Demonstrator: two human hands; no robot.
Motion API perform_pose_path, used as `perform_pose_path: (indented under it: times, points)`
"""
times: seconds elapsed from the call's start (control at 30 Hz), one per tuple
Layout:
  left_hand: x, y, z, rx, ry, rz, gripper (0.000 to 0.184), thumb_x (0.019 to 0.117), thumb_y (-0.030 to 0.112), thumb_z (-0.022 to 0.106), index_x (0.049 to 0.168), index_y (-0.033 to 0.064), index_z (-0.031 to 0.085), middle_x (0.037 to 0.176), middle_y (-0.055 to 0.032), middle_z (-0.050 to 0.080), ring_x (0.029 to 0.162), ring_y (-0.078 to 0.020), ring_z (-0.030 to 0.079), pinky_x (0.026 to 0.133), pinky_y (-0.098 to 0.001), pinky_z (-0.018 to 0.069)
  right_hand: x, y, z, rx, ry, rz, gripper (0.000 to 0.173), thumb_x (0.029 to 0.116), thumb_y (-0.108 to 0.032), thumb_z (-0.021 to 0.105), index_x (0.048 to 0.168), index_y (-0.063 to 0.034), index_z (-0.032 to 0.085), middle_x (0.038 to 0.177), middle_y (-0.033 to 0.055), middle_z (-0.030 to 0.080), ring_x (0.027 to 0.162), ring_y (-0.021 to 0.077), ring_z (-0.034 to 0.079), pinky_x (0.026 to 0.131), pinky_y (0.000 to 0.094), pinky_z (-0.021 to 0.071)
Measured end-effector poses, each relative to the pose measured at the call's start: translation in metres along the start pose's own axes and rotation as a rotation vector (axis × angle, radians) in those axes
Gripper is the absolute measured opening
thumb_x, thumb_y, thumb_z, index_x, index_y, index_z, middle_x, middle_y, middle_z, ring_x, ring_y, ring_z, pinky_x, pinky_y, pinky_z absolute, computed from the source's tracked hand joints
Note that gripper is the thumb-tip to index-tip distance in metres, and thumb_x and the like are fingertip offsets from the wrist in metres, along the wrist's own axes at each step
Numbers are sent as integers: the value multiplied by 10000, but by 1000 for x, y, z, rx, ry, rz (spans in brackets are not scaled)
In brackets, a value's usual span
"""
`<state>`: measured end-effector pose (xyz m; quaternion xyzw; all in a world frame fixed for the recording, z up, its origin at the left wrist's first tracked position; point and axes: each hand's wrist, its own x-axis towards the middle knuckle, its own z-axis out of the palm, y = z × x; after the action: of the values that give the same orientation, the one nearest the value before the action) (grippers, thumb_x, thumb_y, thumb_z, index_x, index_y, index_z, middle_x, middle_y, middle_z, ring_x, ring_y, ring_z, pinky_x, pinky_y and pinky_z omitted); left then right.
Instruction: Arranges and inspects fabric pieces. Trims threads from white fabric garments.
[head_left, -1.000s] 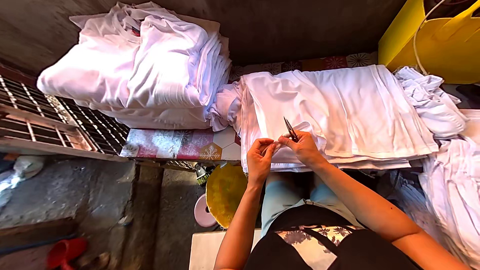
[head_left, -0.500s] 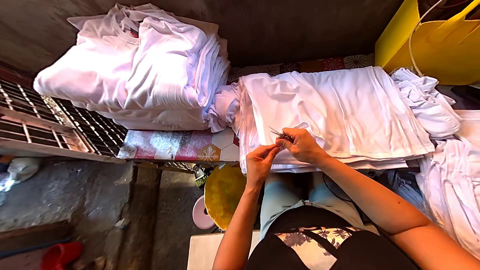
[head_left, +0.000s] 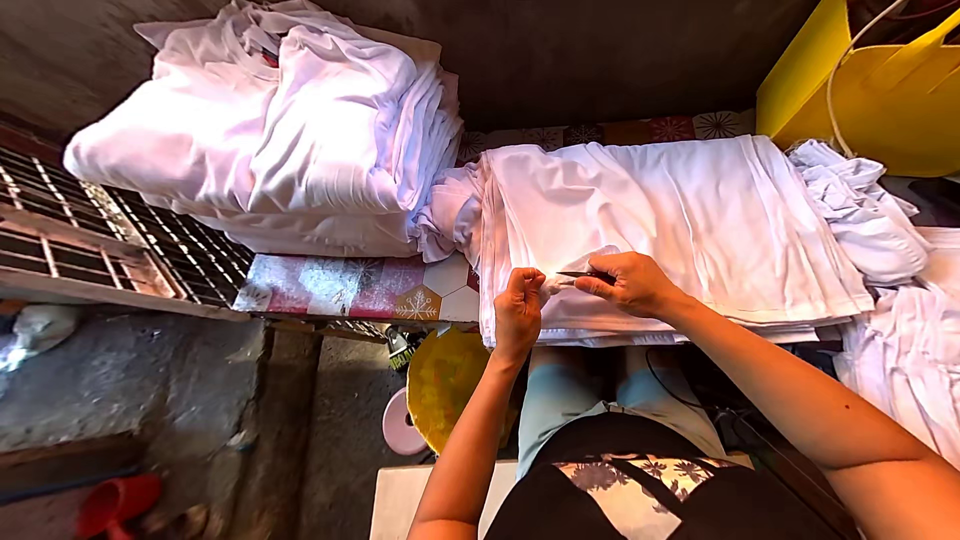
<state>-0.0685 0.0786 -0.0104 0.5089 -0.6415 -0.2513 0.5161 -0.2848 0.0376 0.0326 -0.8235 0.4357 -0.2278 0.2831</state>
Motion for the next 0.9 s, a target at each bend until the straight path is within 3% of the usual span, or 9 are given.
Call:
perform_pose_path:
  times: [0.07,0.3,0.53,0.6,0.67,0.7,0.77,0.83,0.9]
  points:
    - [3,-3,0,36,-1,94,130,1024,70,584,1032,-50,632,798,-76,673,694,-50,640,693,-209,544,0,2,3,-71,0,-17,488,959,-490,652,721,-66,617,584,31,513,541,189,538,503,410,405]
    - [7,-10,-4,64,-82,267,128,1016,48,582,985,-45,664,844,-108,698,765,-94,682,745,-229,562,7,14,14,-35,16,-237,480,935,-474,664,696,-58,639,597,37,546,531,169,538,484,383,399]
    - [5,-10,0,-4,-107,208,128,1007,54,590,956,-37,664,800,-78,685,723,-50,657,717,-200,548,9,27,20,68,78,-270,495,962,-392,644,599,-63,572,541,22,503,499,139,499,474,355,368]
    - [3,-9,2,-67,-90,120,104,1005,41,589,977,-42,645,804,-57,691,722,-22,658,724,-198,557,10,29,24,234,113,-172,439,961,-400,657,704,-45,621,549,-34,483,489,46,440,472,256,358]
    - [0,-6,5,-151,-69,0,82,1009,25,568,1008,-30,628,818,-19,695,726,-2,660,730,-208,569,13,24,23,393,-29,-21,475,874,-401,766,1118,2,704,642,-63,510,552,12,442,535,222,410]
    - [-2,-4,4,-198,-55,-60,77,1016,19,549,1026,-14,618,830,3,697,730,-2,667,728,-218,582,15,22,26,452,-115,40,470,838,-344,821,1147,-13,698,660,-56,524,571,21,452,562,236,421]
    - [-8,-3,-8,-218,-15,-115,99,1048,52,508,1042,39,606,837,39,731,723,8,675,695,-207,575,16,25,37,531,-181,83,276,856,-233,832,780,-57,634,596,-57,506,530,5,438,527,210,371]
    - [-17,-7,-39,-136,14,-120,159,1065,79,452,1057,39,605,871,25,748,728,-10,667,677,-218,549,14,26,35,564,-201,113,291,918,-156,771,711,-58,591,580,-61,479,518,-10,414,521,177,357]
    - [-34,-12,-86,174,-9,-257,198,1069,97,444,1058,-9,611,860,-19,739,739,-78,696,694,-276,580,9,26,32,574,-191,139,268,941,-126,740,727,-48,598,581,-46,479,515,3,412,520,183,357]
